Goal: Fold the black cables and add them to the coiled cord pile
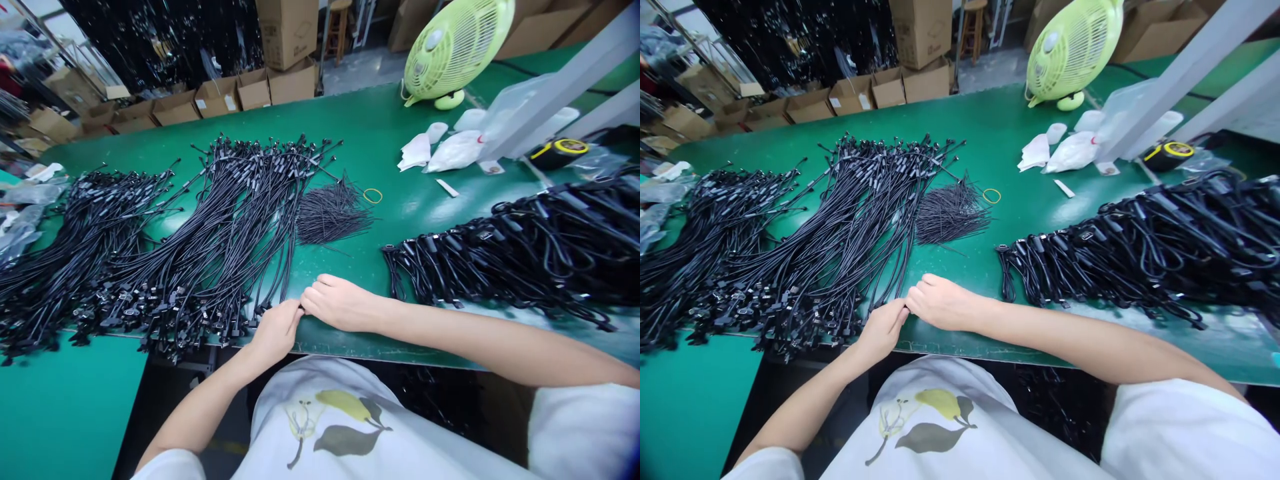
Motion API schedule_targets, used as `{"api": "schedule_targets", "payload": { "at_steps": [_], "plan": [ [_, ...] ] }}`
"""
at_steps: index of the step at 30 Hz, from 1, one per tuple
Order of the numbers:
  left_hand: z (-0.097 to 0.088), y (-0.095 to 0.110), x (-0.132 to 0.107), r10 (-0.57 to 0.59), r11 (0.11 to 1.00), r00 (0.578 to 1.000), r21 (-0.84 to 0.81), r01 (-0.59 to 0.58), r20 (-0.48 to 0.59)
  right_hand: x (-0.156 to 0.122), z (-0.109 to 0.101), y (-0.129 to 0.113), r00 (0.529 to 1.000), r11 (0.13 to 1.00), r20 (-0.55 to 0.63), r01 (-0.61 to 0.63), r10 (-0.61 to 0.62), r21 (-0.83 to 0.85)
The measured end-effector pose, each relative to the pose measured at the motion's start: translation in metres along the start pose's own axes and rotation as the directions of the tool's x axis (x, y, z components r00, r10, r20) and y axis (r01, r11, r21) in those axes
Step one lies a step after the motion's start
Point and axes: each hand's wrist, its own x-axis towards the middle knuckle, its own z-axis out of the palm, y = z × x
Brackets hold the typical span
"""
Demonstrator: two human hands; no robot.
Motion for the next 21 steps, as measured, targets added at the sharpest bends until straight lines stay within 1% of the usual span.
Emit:
{"api": "schedule_targets", "payload": {
  "at_steps": [1,2,3,4,5,6,7,8,9,11,13,14,16,18,19,21],
  "plan": [
    [-0.001,-0.004,0.0,-0.063,0.993,0.998,-0.102,0.062,-0.006,0.001,-0.002,0.01,1.0,0.997,0.008,-0.015,0.014,0.075],
    [-0.001,-0.008,0.0,-0.129,0.967,0.992,-0.225,0.122,-0.013,0.002,-0.004,0.024,0.998,0.986,0.018,-0.069,0.067,0.149],
    [-0.002,-0.012,0.0,-0.19,0.917,0.981,-0.36,0.17,-0.021,0.001,-0.005,0.043,0.983,0.962,0.045,-0.182,0.176,0.201],
    [-0.002,-0.015,0.0,-0.242,0.849,0.97,-0.491,0.195,-0.032,0.0,-0.005,0.065,0.948,0.92,0.082,-0.318,0.307,0.228],
    [-0.003,-0.017,0.0,-0.279,0.772,0.959,-0.604,0.197,-0.043,-0.003,-0.003,0.09,0.856,0.833,0.117,-0.517,0.503,0.199],
    [-0.003,-0.017,0.0,-0.303,0.697,0.952,-0.692,0.185,-0.051,-0.006,0.001,0.115,0.716,0.708,0.156,-0.697,0.68,0.111],
    [-0.004,-0.016,0.001,-0.317,0.63,0.947,-0.758,0.17,-0.051,-0.01,0.007,0.139,0.639,0.64,0.167,-0.766,0.751,0.055],
    [-0.005,-0.014,0.001,-0.326,0.57,0.945,-0.806,0.16,-0.043,-0.014,0.013,0.161,0.587,0.595,0.178,-0.803,0.789,0.012],
    [-0.006,-0.011,0.0,-0.332,0.517,0.943,-0.842,0.152,-0.034,-0.018,0.02,0.178,0.552,0.568,0.197,-0.822,0.81,-0.031],
    [-0.007,-0.006,-0.001,-0.347,0.424,0.938,-0.895,0.137,-0.021,-0.023,0.032,0.2,0.536,0.567,0.237,-0.82,0.81,-0.085],
    [-0.009,-0.002,-0.002,-0.372,0.34,0.928,-0.934,0.108,-0.028,-0.026,0.035,0.208,0.538,0.581,0.267,-0.806,0.8,-0.116],
    [-0.01,-0.001,-0.003,-0.387,0.304,0.922,-0.948,0.091,-0.035,-0.026,0.033,0.208,0.543,0.588,0.271,-0.8,0.795,-0.124],
    [-0.012,0.001,-0.003,-0.404,0.25,0.914,-0.966,0.064,-0.045,-0.029,0.019,0.201,0.549,0.589,0.248,-0.798,0.798,-0.126],
    [-0.012,0.005,-0.002,-0.388,0.224,0.92,-0.974,0.046,-0.046,-0.033,0.0,0.182,0.535,0.559,0.186,-0.821,0.824,-0.118],
    [-0.011,0.008,0.0,-0.37,0.218,0.928,-0.975,0.045,-0.04,-0.034,-0.01,0.168,0.519,0.535,0.147,-0.839,0.842,-0.105],
    [-0.006,0.016,0.006,-0.32,0.215,0.947,-0.975,0.057,-0.015,-0.036,-0.024,0.127,0.493,0.498,0.09,-0.866,0.865,-0.044]
  ]
}}
